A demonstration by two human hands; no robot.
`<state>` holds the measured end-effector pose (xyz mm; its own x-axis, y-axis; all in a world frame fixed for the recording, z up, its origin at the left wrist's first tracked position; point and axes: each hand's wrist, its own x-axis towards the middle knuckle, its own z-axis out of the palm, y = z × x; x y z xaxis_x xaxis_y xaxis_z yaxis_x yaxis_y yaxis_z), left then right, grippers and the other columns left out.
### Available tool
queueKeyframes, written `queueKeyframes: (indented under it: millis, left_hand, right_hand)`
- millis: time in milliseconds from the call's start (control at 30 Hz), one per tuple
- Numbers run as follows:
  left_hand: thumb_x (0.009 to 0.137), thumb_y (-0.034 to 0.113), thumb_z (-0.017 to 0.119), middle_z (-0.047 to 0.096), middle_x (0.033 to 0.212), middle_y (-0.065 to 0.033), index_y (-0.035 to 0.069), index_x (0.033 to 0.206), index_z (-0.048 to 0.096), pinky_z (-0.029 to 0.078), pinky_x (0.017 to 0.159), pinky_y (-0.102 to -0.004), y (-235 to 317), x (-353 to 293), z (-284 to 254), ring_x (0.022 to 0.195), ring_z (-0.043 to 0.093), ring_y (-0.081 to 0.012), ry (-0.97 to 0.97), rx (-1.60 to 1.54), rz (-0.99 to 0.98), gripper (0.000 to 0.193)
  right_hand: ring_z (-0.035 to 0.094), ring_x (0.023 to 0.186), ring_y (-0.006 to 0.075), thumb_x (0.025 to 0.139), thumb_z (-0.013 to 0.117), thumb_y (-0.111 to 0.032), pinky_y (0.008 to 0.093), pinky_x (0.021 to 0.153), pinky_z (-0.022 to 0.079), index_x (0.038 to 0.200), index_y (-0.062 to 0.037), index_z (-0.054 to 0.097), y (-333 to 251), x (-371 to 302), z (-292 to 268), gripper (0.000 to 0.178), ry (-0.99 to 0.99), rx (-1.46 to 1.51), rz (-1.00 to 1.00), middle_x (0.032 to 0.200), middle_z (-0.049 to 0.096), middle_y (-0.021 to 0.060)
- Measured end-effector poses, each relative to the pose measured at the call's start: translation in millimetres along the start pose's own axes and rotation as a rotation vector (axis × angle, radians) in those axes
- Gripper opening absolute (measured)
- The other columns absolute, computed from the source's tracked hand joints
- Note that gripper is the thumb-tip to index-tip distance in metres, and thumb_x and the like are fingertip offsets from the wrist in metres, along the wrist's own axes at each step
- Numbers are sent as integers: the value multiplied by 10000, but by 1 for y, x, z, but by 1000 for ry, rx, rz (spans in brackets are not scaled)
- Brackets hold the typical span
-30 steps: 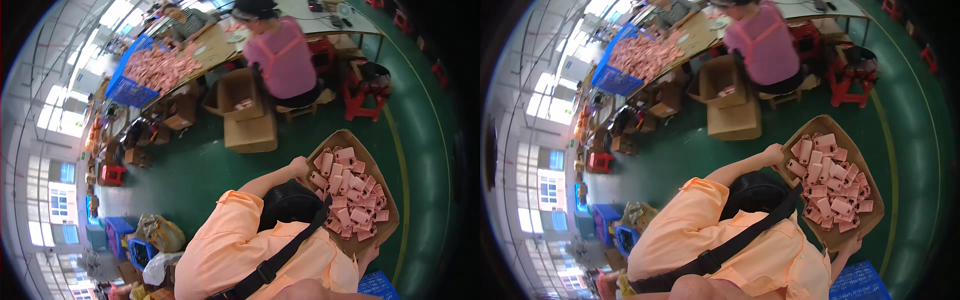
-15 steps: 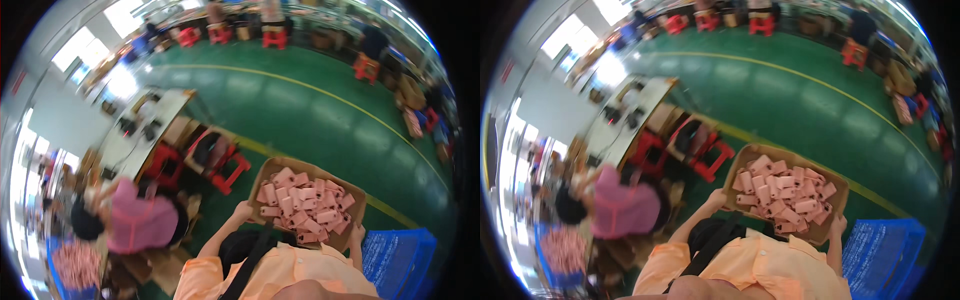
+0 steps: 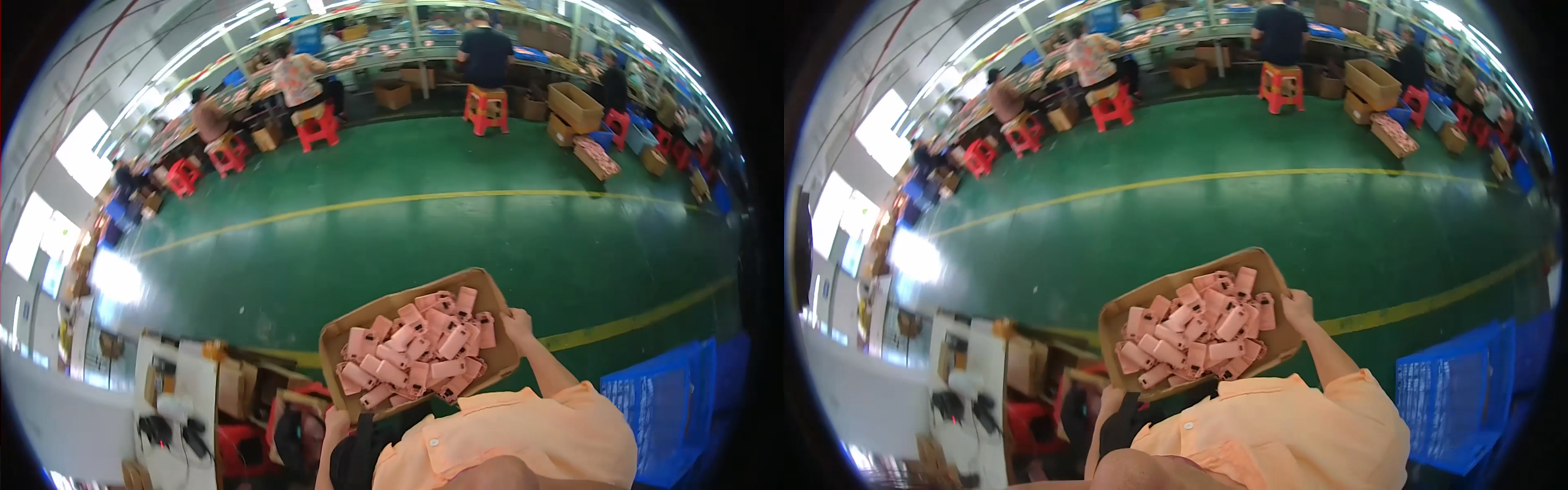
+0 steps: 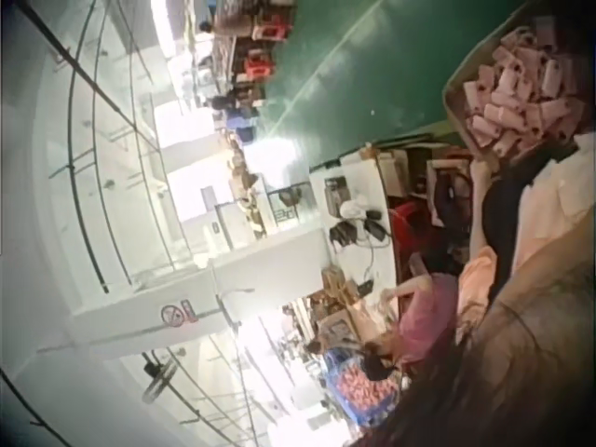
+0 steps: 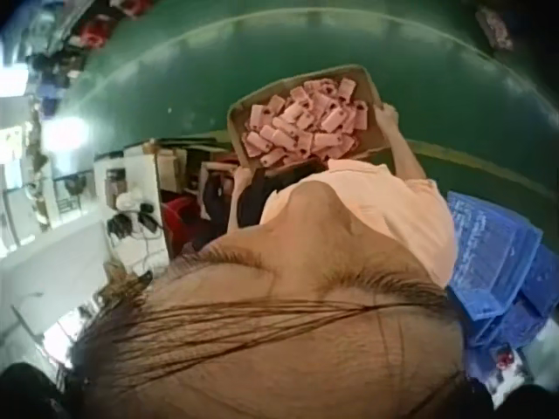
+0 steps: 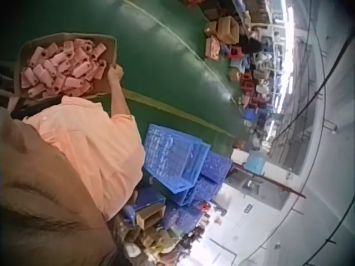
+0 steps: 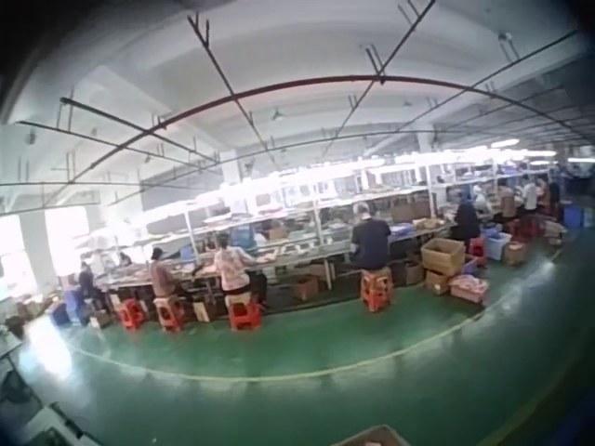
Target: The person assembles mini handheld fans by connecting components, snapping the casing parts together, testing the fan, and placing finished fans onto a conveyor belt. The person then walks across the workshop, collects fan casing parts in a cardboard tray, brings them back to the workstation, and assembles more mini fans.
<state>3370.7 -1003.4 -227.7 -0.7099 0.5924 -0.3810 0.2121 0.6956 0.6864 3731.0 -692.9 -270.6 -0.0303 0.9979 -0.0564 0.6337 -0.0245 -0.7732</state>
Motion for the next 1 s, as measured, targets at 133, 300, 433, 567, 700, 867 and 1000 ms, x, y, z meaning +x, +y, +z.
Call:
queueKeyframes:
  millis: [133, 300, 433, 567, 700, 867, 1000]
  left_hand:
    - [800, 169, 523, 662, 797, -149, -26, 919, 657, 493, 651, -357, -5, 165, -43, 743, 636, -230, -93, 137, 74, 265]
    - [760, 89, 552, 658, 788, -116, -34, 887, 649, 487, 633, -348, 29, 323, -82, 717, 621, -193, -137, -349, -129, 202]
    - [758, 42, 541, 638, 755, -78, -11, 897, 643, 487, 590, -326, 147, 382, -120, 683, 611, -185, -162, -101, -53, 181]
    - [756, 43, 543, 637, 757, -75, 9, 946, 643, 508, 550, -367, 152, 503, -149, 670, 619, -194, -242, -273, -224, 217]
    - [744, 227, 635, 658, 852, -146, 76, 880, 683, 507, 709, -414, 93, 638, -207, 818, 645, -301, -257, 746, 513, 209]
    - [752, 298, 622, 631, 825, -177, 61, 822, 648, 482, 659, -435, 106, 729, -256, 760, 611, -335, -96, 174, 190, 249]
    - [744, 217, 612, 622, 783, -164, 21, 833, 619, 503, 624, -417, 146, 800, -303, 705, 614, -309, -67, -165, -9, 215]
  right_hand:
    - [617, 801, 398, 813, 581, -254, 451, 660, 473, 857, -8, 656, -98, 80, 69, 262, -17, 19, 90, 810, 629, 231]
    - [639, 786, 353, 821, 588, -275, 428, 672, 477, 876, -19, 664, -153, 150, 143, 273, 1, -8, 214, 804, 651, 203]
    - [640, 785, 347, 819, 585, -271, 426, 678, 479, 861, -16, 663, -210, 217, 167, 270, 49, 29, 302, 807, 648, 209]
    - [642, 796, 349, 804, 587, -298, 420, 681, 484, 871, -15, 666, -277, 307, 233, 302, -6, -15, 282, 808, 647, 215]
    - [643, 784, 364, 776, 581, -294, 412, 675, 494, 847, -11, 673, -357, 399, 322, 306, -64, -27, 141, 812, 644, 223]
    - [635, 768, 375, 790, 567, -291, 426, 664, 490, 819, -11, 666, -479, 499, 437, 299, -140, -72, -31, 804, 643, 221]
    - [631, 769, 383, 786, 569, -291, 434, 652, 483, 808, -11, 662, -569, 554, 525, 296, -223, -7, -76, 806, 632, 230]
